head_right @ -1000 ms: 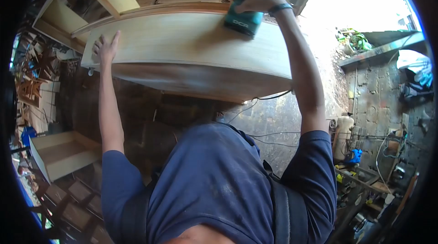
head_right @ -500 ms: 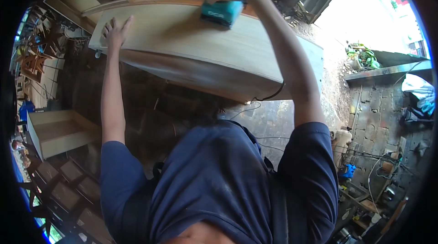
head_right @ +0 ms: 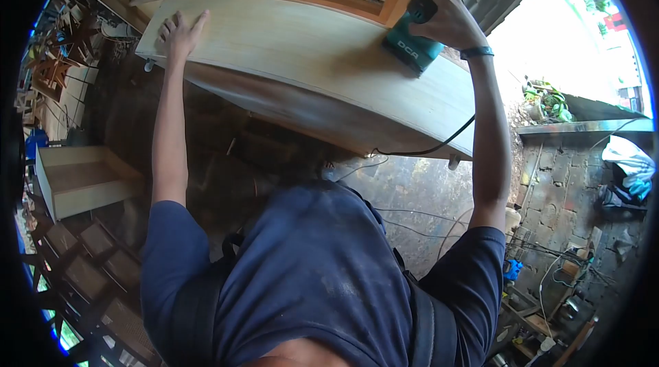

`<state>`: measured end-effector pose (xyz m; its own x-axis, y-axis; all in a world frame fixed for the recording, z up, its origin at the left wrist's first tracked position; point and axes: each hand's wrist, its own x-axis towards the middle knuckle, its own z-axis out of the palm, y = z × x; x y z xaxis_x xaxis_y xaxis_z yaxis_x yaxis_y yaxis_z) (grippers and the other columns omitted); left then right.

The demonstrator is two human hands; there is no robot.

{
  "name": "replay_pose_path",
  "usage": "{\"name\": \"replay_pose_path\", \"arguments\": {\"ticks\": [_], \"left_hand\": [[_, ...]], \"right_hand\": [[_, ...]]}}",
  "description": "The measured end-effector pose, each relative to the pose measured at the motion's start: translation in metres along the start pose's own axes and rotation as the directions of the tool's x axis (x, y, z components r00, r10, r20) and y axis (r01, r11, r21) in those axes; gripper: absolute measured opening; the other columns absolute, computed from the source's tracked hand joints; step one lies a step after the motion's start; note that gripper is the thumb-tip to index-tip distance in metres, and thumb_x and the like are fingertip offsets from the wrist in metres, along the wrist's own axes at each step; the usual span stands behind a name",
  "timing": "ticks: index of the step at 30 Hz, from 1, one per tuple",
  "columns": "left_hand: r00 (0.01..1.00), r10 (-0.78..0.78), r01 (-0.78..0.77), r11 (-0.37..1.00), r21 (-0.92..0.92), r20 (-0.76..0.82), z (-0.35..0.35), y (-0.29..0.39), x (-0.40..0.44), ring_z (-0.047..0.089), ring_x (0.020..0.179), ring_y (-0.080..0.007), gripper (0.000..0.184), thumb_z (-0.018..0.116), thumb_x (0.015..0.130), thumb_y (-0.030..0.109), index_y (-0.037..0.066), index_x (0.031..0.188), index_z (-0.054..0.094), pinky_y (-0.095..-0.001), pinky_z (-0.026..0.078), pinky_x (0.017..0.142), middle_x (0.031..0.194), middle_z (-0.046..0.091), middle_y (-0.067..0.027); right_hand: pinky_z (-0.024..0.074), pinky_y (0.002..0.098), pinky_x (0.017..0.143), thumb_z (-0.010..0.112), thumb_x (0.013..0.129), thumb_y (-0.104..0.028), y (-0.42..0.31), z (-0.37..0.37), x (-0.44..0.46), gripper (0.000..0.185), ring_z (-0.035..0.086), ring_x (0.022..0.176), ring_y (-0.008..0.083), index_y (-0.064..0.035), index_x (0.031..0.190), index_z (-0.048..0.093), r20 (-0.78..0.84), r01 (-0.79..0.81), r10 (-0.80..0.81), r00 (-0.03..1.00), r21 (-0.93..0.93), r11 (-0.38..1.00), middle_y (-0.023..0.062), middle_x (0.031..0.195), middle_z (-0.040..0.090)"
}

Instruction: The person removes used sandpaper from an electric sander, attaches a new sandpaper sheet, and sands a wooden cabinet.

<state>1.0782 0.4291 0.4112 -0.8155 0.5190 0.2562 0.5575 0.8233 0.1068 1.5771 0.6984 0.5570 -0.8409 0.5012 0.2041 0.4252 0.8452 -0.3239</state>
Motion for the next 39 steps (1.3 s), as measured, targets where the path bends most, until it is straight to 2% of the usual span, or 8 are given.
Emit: {"name": "replay_pose_path", "arguments": {"ticks": [13, 21, 23, 28, 30, 32, 34, 39], "left_hand": [[0.994, 0.051, -0.06, 0.994, -0.089, -0.101, -0.001, 0.007, -0.021, 0.017, 0.148, -0.0518, 0.108, 0.035, 0.086, 0.085, 0.003, 0.157, 0.027, -0.0625, 0.014, 0.117, 0.157, 0.022, -0.0375], [0.97, 0.065, -0.074, 0.997, -0.031, -0.233, -0.017, -0.008, -0.018, 0.042, 0.133, -0.0491, 0.055, 0.039, 0.102, 0.044, 0.0, 0.132, 0.051, -0.0621, 0.032, 0.109, 0.141, 0.048, -0.0313], [0.988, 0.148, -0.149, 0.902, -0.406, -0.034, -0.036, -0.043, 0.0, 0.053, 0.121, -0.0453, 0.045, 0.052, 0.091, 0.03, -0.002, 0.122, 0.056, -0.0591, 0.039, 0.102, 0.126, 0.058, -0.0286], [0.827, -0.244, -0.053, 0.863, -0.503, -0.506, -0.017, -0.132, 0.016, 0.06, 0.109, -0.0426, 0.037, 0.062, 0.085, 0.016, -0.004, 0.115, 0.059, -0.0509, 0.046, 0.096, 0.111, 0.064, -0.0265], [0.954, -0.26, -0.051, 0.359, -0.932, -0.152, 0.008, -0.15, 0.008, 0.061, 0.114, -0.0285, 0.041, 0.064, 0.096, 0.027, -0.002, 0.124, 0.059, -0.0439, 0.048, 0.096, 0.121, 0.065, -0.0192], [0.989, -0.14, 0.055, 0.062, -0.997, 0.046, 0.026, -0.144, -0.006, 0.062, 0.104, -0.0187, 0.046, 0.067, 0.096, 0.033, -0.004, 0.122, 0.06, -0.0349, 0.048, 0.092, 0.112, 0.067, -0.0123], [0.954, -0.278, 0.117, -0.012, -0.993, 0.116, 0.026, -0.125, -0.018, 0.062, 0.095, -0.0157, 0.043, 0.066, 0.098, 0.033, -0.005, 0.118, 0.061, -0.0307, 0.049, 0.087, 0.104, 0.068, -0.0097], [0.969, -0.228, 0.082, -0.066, -0.994, 0.095, 0.026, -0.126, -0.013, 0.062, 0.095, -0.0168, 0.043, 0.062, 0.1, 0.034, -0.004, 0.119, 0.056, -0.0315, 0.048, 0.088, 0.102, 0.067, -0.0111]], "right_hand": [[0.0569, 0.0434, 0.087, 0.083, 0.063, -0.034, -0.151, 0.056, 0.139, 0.075, 0.07, 0.098, 0.0374, -0.0002, 0.127, 0.063, 0.063, 0.226, -0.238, 0.969, 0.155, 0.962, 0.0237, 0.106, 0.071], [0.0571, 0.0423, 0.087, 0.083, 0.066, -0.038, -0.231, 0.133, 0.235, 0.071, 0.07, 0.097, 0.0351, -0.0035, 0.125, 0.063, 0.051, 0.261, -0.26, 0.964, -0.005, 0.965, 0.0214, 0.106, 0.071], [0.0579, 0.041, 0.085, 0.082, 0.068, -0.035, -0.244, 0.154, 0.262, 0.063, 0.071, 0.09, 0.0331, -0.0088, 0.123, 0.064, 0.022, 0.266, -0.265, 0.964, -0.016, 0.964, 0.0182, 0.099, 0.072], [0.0564, 0.0432, 0.084, 0.083, 0.064, -0.035, -0.282, 0.183, 0.312, 0.065, 0.07, 0.089, 0.0342, -0.009, 0.121, 0.065, -0.002, 0.246, -0.246, 0.969, 0.028, 0.969, 0.0183, 0.097, 0.072], [0.0562, 0.0431, 0.083, 0.083, 0.064, -0.036, -0.291, 0.195, 0.332, 0.065, 0.07, 0.089, 0.0343, -0.0091, 0.121, 0.065, -0.011, 0.261, -0.261, 0.965, 0.009, 0.965, 0.0183, 0.097, 0.072], [0.0561, 0.0431, 0.083, 0.083, 0.064, -0.036, -0.306, 0.206, 0.352, 0.065, 0.071, 0.089, 0.0343, -0.0091, 0.12, 0.065, 0.0, 0.279, -0.279, 0.96, -0.004, 0.96, 0.0184, 0.097, 0.072], [0.0559, 0.043, 0.082, 0.082, 0.065, -0.037, -0.321, 0.211, 0.373, 0.064, 0.071, 0.089, 0.0343, -0.0092, 0.119, 0.065, 0.052, 0.269, -0.27, 0.961, 0.028, 0.963, 0.0178, 0.098, 0.072], [0.0564, 0.0432, 0.089, 0.082, 0.063, -0.046, -0.348, 0.245, 0.437, 0.073, 0.071, 0.098, 0.0351, -0.0133, 0.126, 0.065, 0.072, 0.298, -0.295, 0.953, -0.041, 0.954, 0.0171, 0.11, 0.072]]}}
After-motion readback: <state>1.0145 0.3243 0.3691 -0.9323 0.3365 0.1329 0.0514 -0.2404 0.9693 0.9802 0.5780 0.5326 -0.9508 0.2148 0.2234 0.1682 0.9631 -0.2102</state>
